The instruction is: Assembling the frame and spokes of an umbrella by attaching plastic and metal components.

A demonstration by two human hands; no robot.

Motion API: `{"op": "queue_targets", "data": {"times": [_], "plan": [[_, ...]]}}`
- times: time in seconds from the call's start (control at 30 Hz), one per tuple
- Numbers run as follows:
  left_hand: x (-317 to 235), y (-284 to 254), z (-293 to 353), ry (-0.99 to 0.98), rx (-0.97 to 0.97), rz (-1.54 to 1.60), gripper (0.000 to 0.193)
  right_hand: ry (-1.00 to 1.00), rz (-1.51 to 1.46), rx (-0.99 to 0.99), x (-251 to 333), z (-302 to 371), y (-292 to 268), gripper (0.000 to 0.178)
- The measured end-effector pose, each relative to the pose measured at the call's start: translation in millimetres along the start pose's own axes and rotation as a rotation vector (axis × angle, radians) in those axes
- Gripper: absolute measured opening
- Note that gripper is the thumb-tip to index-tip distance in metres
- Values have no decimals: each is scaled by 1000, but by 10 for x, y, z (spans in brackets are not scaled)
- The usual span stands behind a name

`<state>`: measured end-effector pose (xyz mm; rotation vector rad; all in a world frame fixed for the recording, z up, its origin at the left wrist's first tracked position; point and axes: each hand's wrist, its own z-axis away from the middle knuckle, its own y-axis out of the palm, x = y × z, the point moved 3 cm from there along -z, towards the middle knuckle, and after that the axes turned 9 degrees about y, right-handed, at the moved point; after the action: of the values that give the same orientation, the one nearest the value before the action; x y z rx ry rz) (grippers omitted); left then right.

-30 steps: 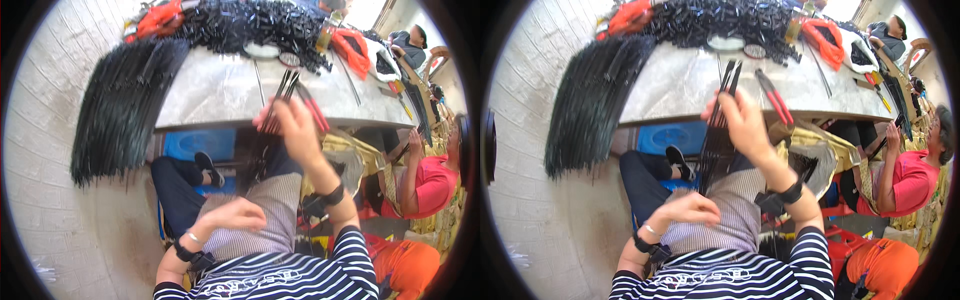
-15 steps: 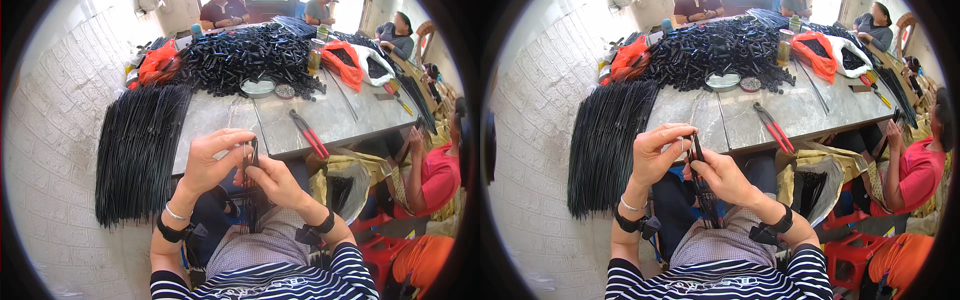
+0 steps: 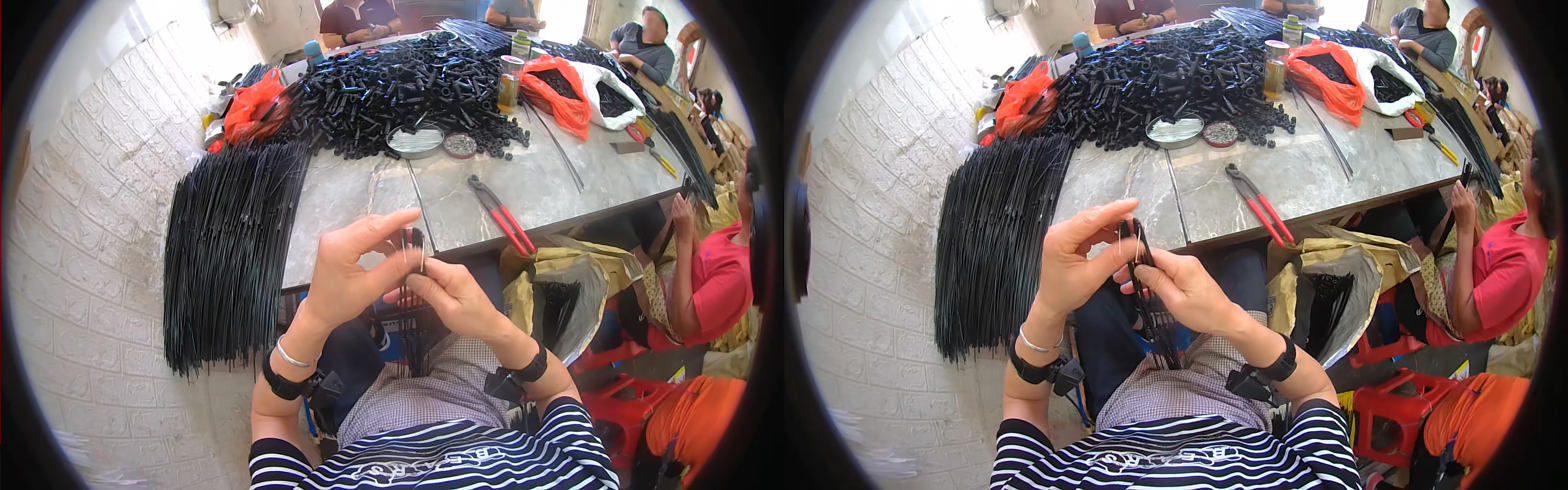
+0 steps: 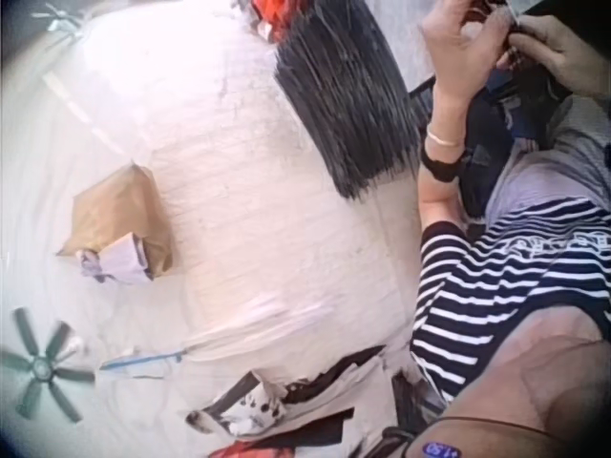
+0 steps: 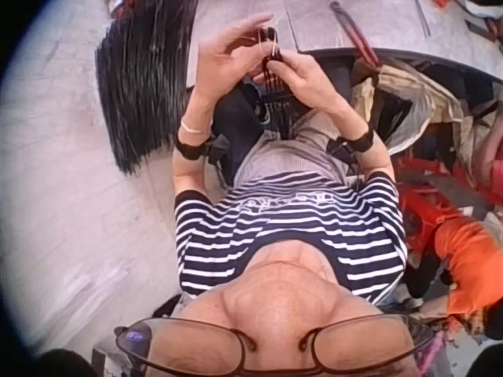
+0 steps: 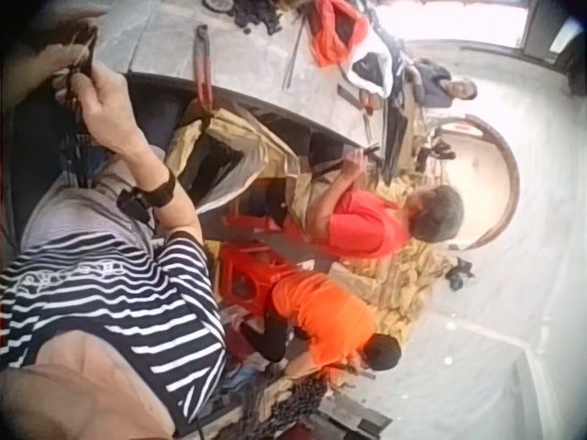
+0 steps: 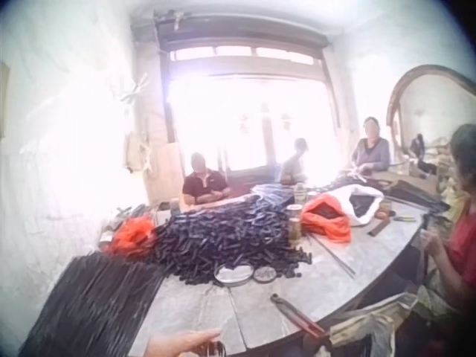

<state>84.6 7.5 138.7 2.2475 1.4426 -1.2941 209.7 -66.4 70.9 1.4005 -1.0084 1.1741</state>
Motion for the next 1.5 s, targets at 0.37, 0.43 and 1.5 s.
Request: {"op": "queue_targets", "data": {"times": [0.37,0.43,1.5], "plan": [[187,-48,-173,367,88,-240,32,-3,62,53,-20,-155,-71,28],[192,-17,-190,369,94,-216,31,14,48,28,2,-158,-92,28],[344,-55,6,9,-20,-48,35,138,1086,-774,-339,-1032,-3341,19]]}}
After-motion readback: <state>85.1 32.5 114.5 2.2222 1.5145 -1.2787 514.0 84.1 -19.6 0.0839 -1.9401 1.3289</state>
